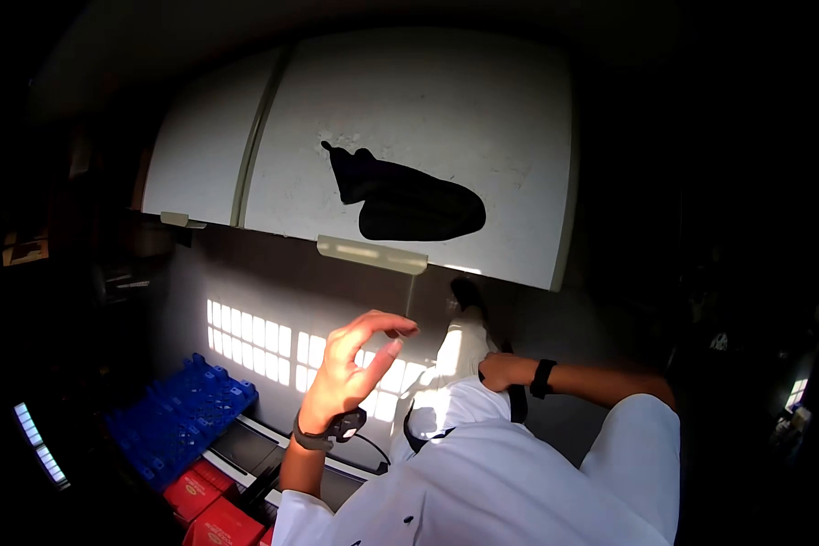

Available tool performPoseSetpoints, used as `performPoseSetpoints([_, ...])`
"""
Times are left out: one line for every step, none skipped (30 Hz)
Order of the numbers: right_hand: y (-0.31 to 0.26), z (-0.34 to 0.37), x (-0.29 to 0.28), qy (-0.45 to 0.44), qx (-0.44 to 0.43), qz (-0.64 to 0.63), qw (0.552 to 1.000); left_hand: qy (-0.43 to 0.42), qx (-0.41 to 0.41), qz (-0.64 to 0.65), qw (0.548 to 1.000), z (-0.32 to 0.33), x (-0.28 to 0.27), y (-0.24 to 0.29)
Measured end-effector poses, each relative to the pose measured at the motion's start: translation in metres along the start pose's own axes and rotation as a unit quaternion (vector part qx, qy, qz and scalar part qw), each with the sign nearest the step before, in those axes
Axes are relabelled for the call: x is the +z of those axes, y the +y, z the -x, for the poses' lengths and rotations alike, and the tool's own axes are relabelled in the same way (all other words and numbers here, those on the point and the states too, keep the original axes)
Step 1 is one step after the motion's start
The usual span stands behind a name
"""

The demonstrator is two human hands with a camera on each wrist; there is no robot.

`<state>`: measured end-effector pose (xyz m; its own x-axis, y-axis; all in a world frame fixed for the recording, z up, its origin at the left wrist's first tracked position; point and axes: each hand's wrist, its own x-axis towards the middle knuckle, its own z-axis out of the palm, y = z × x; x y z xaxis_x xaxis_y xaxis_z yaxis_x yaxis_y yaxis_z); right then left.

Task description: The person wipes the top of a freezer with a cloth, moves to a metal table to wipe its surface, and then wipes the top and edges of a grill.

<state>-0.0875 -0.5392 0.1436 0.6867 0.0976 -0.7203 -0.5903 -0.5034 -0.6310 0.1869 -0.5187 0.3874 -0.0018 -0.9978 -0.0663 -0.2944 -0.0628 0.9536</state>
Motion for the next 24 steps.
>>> performPoseSetpoints([0.001, 0.001, -0.004, -0.032, 0.026, -0.066, 0.997, -0.079, 0.091, 0.087, 0.989, -0.005, -0.001, 0.028])
performPoseSetpoints([0.000, 0.006, -0.003, 0.012, 0.012, -0.053, 0.998, -0.183, 0.109, 0.242, 0.947, -0.006, -0.004, 0.051])
performPoseSetpoints([0.003, 0.008, 0.003, 0.026, 0.020, -0.085, 0.996, -0.259, 0.152, 0.318, 0.899, -0.005, -0.006, 0.068])
performPoseSetpoints([0.004, 0.008, 0.007, 0.041, 0.028, -0.115, 0.992, -0.294, 0.184, 0.421, 0.838, -0.005, -0.007, 0.077])
performPoseSetpoints([0.003, 0.006, 0.008, 0.036, 0.025, -0.120, 0.992, -0.290, 0.251, 0.458, 0.802, -0.005, -0.004, 0.085])
performPoseSetpoints([-0.001, 0.006, 0.006, 0.029, 0.044, -0.072, 0.996, -0.283, 0.316, 0.493, 0.759, -0.004, -0.003, 0.089])
performPoseSetpoints([-0.011, 0.005, -0.004, 0.023, 0.065, -0.023, 0.997, -0.284, 0.312, 0.496, 0.759, 0.001, -0.005, 0.086])
performPoseSetpoints([-0.018, 0.005, -0.018, 0.025, 0.069, -0.026, 0.997, -0.267, 0.292, 0.537, 0.745, 0.005, -0.009, 0.083])
performPoseSetpoints([-0.031, 0.007, -0.044, 0.029, 0.085, -0.022, 0.996, -0.254, 0.273, 0.579, 0.724, 0.007, -0.015, 0.079])
performPoseSetpoints([-0.041, 0.003, -0.066, 0.036, 0.106, -0.020, 0.994, -0.266, 0.276, 0.586, 0.714, 0.008, -0.028, 0.074])
performPoseSetpoints([-0.045, -0.011, -0.078, 0.200, 0.091, -0.049, 0.974, -0.298, 0.217, 0.617, 0.695, 0.010, -0.045, 0.067])
performPoseSetpoints([-0.051, -0.025, -0.090, 0.356, 0.076, -0.072, 0.928, -0.328, 0.154, 0.645, 0.673, 0.011, -0.063, 0.059])
performPoseSetpoints([-0.063, -0.038, -0.114, 0.445, 0.077, -0.084, 0.888, -0.338, 0.154, 0.653, 0.660, 0.011, -0.078, 0.051])
performPoseSetpoints([-0.076, -0.052, -0.139, 0.527, 0.078, -0.091, 0.842, -0.349, 0.165, 0.659, 0.645, 0.009, -0.093, 0.043])
performPoseSetpoints([-0.085, -0.071, -0.157, 0.570, 0.096, -0.083, 0.812, -0.356, 0.181, 0.663, 0.633, 0.006, -0.107, 0.035])
performPoseSetpoints([-0.087, -0.094, -0.174, 0.611, 0.106, -0.071, 0.781, -0.356, 0.188, 0.668, 0.626, 0.004, -0.124, 0.024])
performPoseSetpoints([-0.083, -0.121, -0.182, 0.607, 0.109, -0.066, 0.784, -0.385, 0.160, 0.672, 0.612, 0.005, -0.142, 0.015])
performPoseSetpoints([-0.075, -0.152, -0.188, 0.629, 0.162, -0.066, 0.758, -0.413, 0.132, 0.673, 0.599, 0.006, -0.157, 0.007])
performPoseSetpoints([-0.072, -0.177, -0.199, 0.652, 0.211, -0.066, 0.725, -0.411, 0.136, 0.673, 0.599, 0.007, -0.168, 0.001])
performPoseSetpoints([-0.074, -0.194, -0.212, 0.653, 0.210, -0.063, 0.725, -0.402, 0.133, 0.685, 0.593, 0.009, -0.177, -0.003])
performPoseSetpoints([-0.078, -0.208, -0.221, 0.612, 0.310, -0.044, 0.726, -0.390, 0.128, 0.699, 0.585, 0.011, -0.186, -0.008])
performPoseSetpoints([-0.079, -0.222, -0.225, 0.562, 0.406, -0.025, 0.720, -0.388, 0.128, 0.701, 0.584, 0.010, -0.197, -0.010])
performPoseSetpoints([-0.074, -0.236, -0.227, 0.583, 0.405, -0.021, 0.704, -0.382, 0.144, 0.693, 0.594, 0.007, -0.209, -0.009])
performPoseSetpoints([-0.076, -0.240, -0.229, 0.584, 0.408, -0.020, 0.702, -0.375, 0.161, 0.686, 0.602, 0.003, -0.218, -0.009])
